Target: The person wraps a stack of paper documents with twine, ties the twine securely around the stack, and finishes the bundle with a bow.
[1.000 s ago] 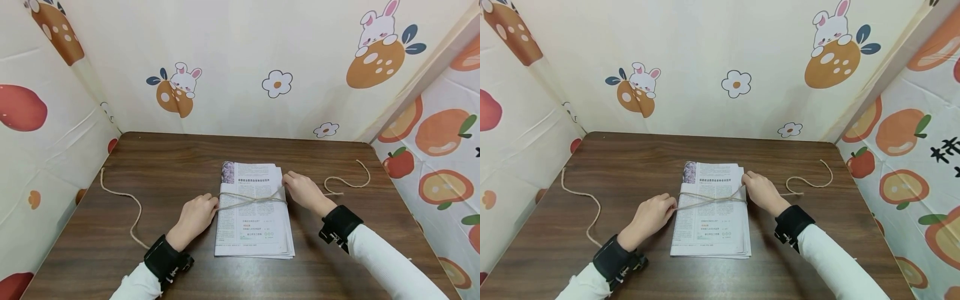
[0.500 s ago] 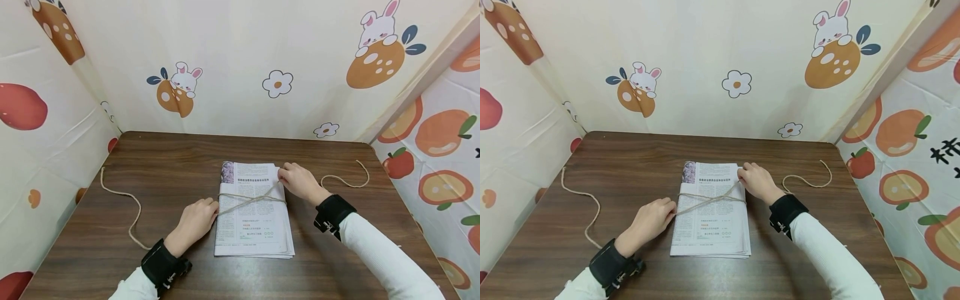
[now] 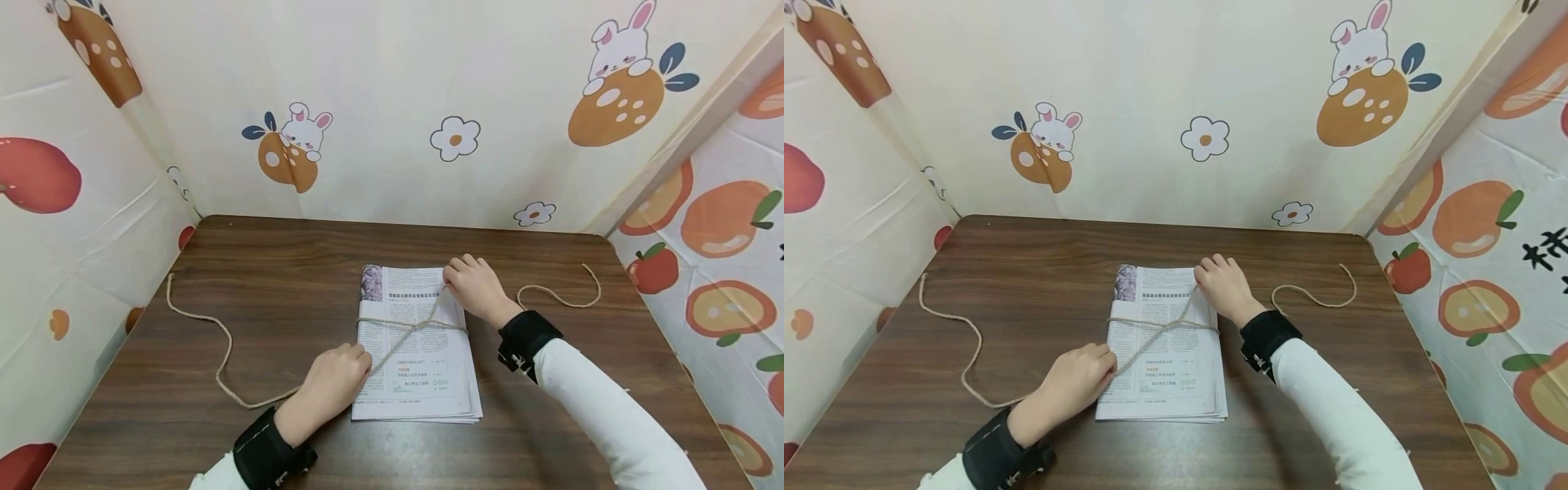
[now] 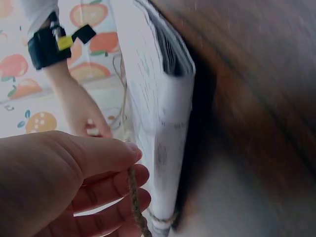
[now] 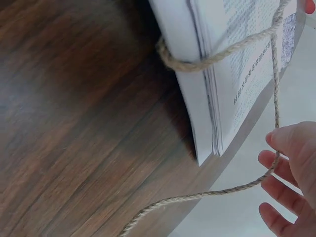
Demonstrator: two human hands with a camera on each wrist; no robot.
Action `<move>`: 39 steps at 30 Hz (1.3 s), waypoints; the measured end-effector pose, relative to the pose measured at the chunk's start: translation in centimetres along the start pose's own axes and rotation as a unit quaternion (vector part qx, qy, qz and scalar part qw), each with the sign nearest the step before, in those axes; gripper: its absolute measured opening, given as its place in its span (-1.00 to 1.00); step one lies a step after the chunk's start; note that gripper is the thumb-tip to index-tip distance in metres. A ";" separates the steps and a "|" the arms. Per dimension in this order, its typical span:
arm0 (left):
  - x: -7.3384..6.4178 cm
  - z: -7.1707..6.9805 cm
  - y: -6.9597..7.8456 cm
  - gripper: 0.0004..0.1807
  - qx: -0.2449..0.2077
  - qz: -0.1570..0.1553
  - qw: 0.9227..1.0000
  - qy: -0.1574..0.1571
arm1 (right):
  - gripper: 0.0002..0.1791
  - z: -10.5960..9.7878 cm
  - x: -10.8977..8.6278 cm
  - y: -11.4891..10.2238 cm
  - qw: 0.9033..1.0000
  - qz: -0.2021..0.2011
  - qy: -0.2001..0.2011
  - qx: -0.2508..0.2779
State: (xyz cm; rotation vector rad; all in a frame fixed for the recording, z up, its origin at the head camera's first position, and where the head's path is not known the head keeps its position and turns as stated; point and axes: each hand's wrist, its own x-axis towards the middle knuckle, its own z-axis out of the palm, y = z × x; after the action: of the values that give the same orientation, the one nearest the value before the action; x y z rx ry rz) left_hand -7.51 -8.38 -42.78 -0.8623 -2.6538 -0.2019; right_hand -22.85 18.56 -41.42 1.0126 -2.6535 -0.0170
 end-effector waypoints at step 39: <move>0.0 1.3 -0.7 -0.74 -0.062 -0.015 0.997 -0.039 | -0.92 2.4 -2.6 1.2 0.992 0.021 -0.045 0.117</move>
State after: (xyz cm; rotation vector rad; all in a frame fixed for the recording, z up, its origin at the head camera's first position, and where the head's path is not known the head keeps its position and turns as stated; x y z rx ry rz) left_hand -8.23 -8.63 -44.00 -0.8865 -2.7526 -0.3491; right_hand -22.47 20.88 -44.23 1.0492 -2.8076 0.2703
